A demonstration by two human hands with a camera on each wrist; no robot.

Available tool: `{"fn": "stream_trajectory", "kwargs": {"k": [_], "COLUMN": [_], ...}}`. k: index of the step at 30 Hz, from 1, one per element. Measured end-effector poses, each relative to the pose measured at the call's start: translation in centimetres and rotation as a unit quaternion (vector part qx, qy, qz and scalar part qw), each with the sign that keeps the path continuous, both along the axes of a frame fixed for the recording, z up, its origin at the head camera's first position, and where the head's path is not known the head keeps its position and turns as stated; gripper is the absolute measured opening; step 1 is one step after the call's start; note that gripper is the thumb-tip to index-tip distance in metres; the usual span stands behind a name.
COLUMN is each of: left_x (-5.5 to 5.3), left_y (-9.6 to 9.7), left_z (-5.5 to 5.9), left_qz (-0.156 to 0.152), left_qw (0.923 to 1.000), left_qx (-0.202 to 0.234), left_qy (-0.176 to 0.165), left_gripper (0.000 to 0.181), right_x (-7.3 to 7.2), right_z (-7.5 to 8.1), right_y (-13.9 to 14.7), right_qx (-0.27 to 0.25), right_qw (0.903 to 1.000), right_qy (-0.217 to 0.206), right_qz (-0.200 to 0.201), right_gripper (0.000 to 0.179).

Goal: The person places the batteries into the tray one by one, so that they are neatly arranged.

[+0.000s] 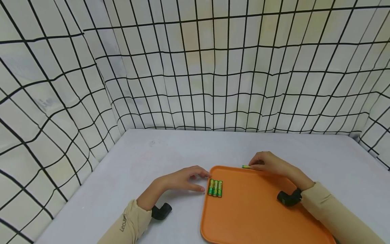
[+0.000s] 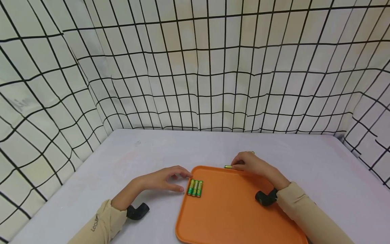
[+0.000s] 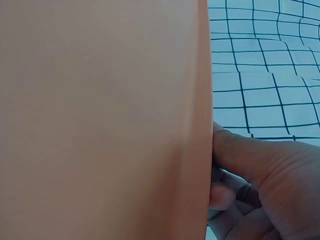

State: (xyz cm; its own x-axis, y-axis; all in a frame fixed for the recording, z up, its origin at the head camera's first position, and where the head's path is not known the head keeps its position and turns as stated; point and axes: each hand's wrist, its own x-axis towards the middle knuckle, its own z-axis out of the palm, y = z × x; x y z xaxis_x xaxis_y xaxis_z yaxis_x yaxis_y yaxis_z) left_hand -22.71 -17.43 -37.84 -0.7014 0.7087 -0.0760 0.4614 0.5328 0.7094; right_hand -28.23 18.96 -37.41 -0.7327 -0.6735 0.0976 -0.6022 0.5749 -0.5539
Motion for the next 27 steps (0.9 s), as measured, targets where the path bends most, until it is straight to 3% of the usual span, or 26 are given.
{"fn": "stream_trajectory", "kwargs": {"k": [7, 21, 27], "left_x": [0.1, 0.2, 0.2], "left_y": [0.1, 0.1, 0.1], "left_z": [-0.1, 0.3, 0.4], "left_qz": [-0.002, 0.003, 0.002], "left_qw": [1.0, 1.0, 1.0], "left_qx": [-0.003, -0.002, -0.003], "left_qy": [0.001, -0.006, -0.008], "left_gripper": [0.049, 0.049, 0.049], "right_x": [0.2, 0.7, 1.6], "right_z": [-0.3, 0.5, 1.0], "right_y": [0.1, -0.7, -1.6], "right_qx": [-0.006, -0.075, -0.085], "right_qw": [1.0, 0.9925, 0.9934], "right_qy": [0.001, -0.087, -0.075], "right_qz": [-0.002, -0.043, -0.021], "right_gripper": [0.014, 0.021, 0.019]}}
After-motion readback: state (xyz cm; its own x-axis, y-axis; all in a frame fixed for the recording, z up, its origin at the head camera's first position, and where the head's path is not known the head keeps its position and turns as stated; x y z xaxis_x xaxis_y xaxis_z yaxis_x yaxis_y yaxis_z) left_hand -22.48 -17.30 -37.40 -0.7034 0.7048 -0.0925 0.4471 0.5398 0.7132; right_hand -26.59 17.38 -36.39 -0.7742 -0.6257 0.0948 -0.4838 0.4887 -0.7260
